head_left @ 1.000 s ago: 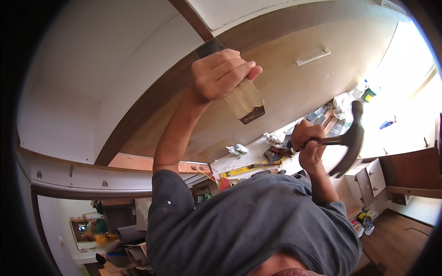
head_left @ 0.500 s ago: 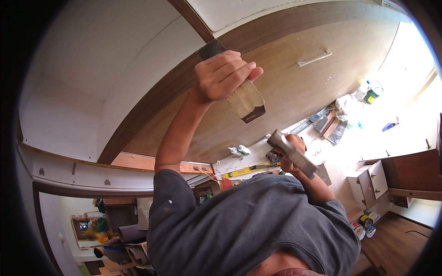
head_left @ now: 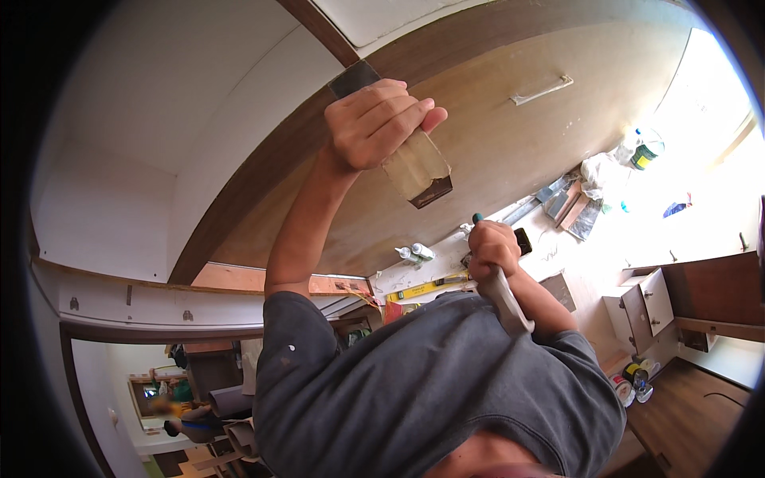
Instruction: The person hammers a metal bracket into a cabinet and then uses a sanding block to smooth the cabinet edge. The person handles a hammer, metal bracket, and sanding block while working on the cabinet interior.
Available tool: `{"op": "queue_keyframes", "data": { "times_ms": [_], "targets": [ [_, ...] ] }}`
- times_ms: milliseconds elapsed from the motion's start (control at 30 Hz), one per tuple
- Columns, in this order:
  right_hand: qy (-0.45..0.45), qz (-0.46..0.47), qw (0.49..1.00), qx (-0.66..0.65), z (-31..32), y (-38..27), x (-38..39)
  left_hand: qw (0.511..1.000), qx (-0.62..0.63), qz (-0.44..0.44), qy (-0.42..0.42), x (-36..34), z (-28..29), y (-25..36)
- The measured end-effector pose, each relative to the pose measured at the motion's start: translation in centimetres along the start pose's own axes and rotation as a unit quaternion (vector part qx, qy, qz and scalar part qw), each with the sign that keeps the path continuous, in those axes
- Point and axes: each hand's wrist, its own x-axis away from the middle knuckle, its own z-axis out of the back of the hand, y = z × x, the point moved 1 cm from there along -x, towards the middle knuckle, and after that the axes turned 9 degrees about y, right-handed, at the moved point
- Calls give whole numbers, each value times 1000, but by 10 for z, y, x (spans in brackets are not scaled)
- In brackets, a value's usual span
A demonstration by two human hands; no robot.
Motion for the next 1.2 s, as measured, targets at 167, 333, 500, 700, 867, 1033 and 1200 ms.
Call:
{"op": "queue_keyframes", "data": {
  "times_ms": [167, 333, 500, 700, 867, 1033, 1200],
  "targets": [
    [-79, -148, 975, 144, -4, 5, -4, 1000, 4, 2, -4, 0, 1, -1],
    [3, 24, 999, -22, -1, 2, -6, 999, 12, 18, -25, -2, 3, 2],
    [-62, -90, 988, 108, 0, 9, -6, 999, 11, 27, -36, -3, 5, 4],
    [-106, -153, 974, 130, -3, 11, -10, 1000, 1, 5, -10, 0, 0, -1],
    [-29, 11, 999, -19, -1, 8, -13, 1000, -2, 1, -10, 0, 1, 0],
    [-72, -98, 987, 109, -1, 11, -9, 1000, -8, 0, -16, 1, 2, -1],
    [38, -138, 989, 33, 0, -8, -13, 998, 0, 19, -59, -1, 4, 9]
  ]
}}
